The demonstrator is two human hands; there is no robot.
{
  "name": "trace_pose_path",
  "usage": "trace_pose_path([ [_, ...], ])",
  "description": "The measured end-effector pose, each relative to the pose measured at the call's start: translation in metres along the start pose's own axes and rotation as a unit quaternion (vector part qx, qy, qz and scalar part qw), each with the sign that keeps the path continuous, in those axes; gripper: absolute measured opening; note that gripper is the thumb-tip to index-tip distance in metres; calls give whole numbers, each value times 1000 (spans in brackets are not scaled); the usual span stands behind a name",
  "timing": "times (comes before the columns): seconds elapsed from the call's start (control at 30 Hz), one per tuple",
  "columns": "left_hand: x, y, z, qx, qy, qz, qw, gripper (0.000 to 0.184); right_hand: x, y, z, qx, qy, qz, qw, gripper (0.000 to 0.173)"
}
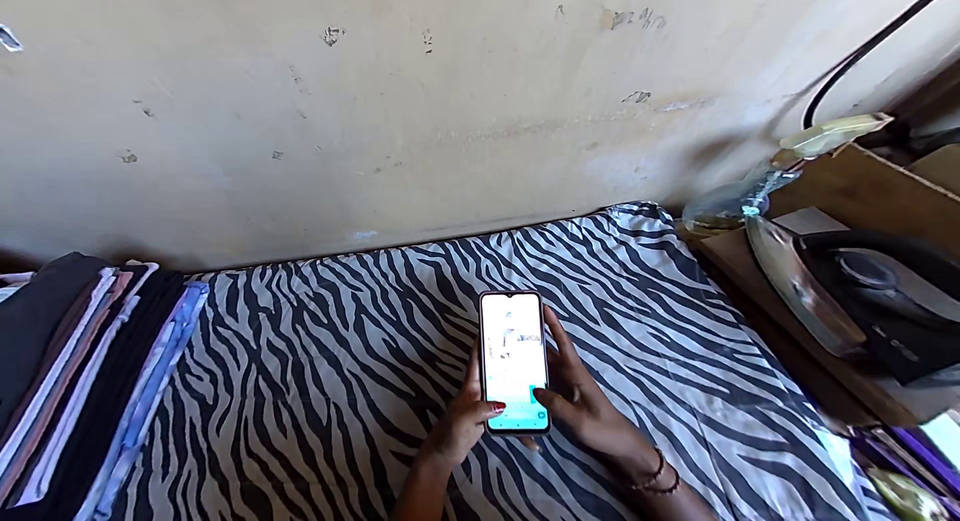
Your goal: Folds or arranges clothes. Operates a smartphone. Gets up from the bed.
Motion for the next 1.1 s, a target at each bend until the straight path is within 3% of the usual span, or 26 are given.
trace_pose_path([
  [0.07,0,-1,-2,25,-34,26,999,94,0,0,0,-2,3,5,1000,104],
  [0.13,0,-2,-3,43,-59,38,997,93,0,0,-2,7,27,12,1000,121],
  [0.23,-2,-2,-2,53,-41,21,998,97,-2,-2,-3,-71,25,0,997,138],
  [0.3,-2,-1,-2,42,-27,11,999,99,-2,-2,-3,-110,18,-5,994,137],
  [0.63,-2,1,2,11,17,-10,1000,109,-1,4,-3,-31,28,-5,999,121],
  [0.77,-2,-1,1,40,-8,8,999,108,-1,3,-3,-29,38,11,999,122],
  [0.9,-2,-2,-3,73,-62,47,994,96,-2,4,-2,-27,42,20,999,119],
  [1.1,-2,-2,-2,63,-43,28,997,100,-1,1,-4,-35,-12,-6,999,102],
])
Point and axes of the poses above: each hand's wrist, its own x-axis towards the middle knuckle, its own z-axis out of the back of the hand, y = z × x, the point moved 5 cm from there along x, towards the middle knuckle, and after that the axes turned 7 degrees about y, right-handed, at the moved point
